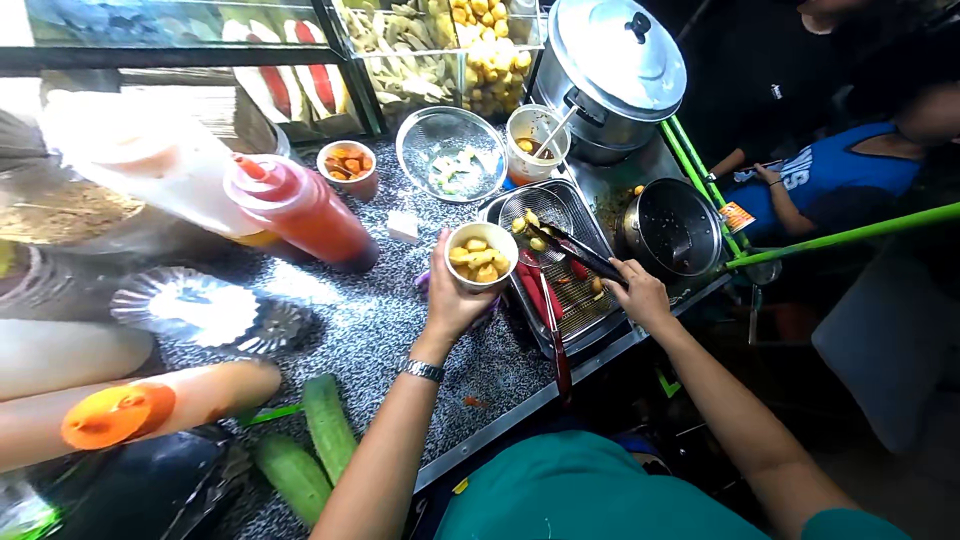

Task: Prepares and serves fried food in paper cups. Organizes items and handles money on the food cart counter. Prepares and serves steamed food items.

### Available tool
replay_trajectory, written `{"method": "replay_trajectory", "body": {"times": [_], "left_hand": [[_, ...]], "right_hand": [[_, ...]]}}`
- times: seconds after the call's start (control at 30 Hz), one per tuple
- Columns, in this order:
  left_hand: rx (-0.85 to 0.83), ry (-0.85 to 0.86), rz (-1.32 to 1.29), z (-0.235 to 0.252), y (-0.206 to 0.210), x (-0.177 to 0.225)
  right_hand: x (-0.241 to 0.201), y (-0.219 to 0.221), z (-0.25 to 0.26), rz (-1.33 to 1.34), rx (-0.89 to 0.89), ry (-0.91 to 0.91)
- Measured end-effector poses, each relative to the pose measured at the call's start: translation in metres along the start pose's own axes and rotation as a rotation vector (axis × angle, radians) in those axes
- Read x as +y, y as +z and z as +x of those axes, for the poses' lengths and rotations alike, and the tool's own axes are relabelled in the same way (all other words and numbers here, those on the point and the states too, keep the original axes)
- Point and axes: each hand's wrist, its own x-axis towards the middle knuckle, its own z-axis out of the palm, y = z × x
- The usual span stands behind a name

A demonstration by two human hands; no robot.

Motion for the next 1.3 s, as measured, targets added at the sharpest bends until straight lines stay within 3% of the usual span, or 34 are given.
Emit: {"method": "replay_trajectory", "body": {"times": [0.13, 0.27, 0.5, 0.67, 0.77, 0.93, 1.1, 1.3], "left_hand": [[-0.005, 0.006, 0.04, 0.002, 0.005, 0.0], [-0.067, 0.001, 0.045, 0.005, 0.009, 0.0], [-0.096, 0.009, 0.009, 0.007, 0.015, -0.009], [-0.094, 0.004, -0.085, 0.007, 0.018, 0.0], [-0.014, -0.012, -0.161, 0.003, 0.019, -0.001], [0.057, -0.04, -0.175, 0.0, 0.01, -0.006], [0.04, -0.087, -0.118, 0.002, 0.0, -0.002], [-0.032, -0.072, -0.031, 0.008, -0.003, 0.01]], "right_hand": [[0.012, -0.012, -0.001, 0.215, -0.02, 0.034], [0.001, -0.043, -0.011, 0.326, 0.061, -0.08], [-0.031, -0.093, -0.017, 0.079, 0.083, -0.36], [-0.036, -0.107, -0.018, 0.103, 0.079, -0.368], [-0.026, -0.104, -0.011, 0.099, 0.073, -0.244], [-0.009, -0.046, 0.005, -0.061, -0.209, 0.07], [-0.003, -0.005, -0.001, -0.02, -0.1, 0.011], [-0.013, -0.045, -0.012, 0.203, 0.095, -0.14]]}}
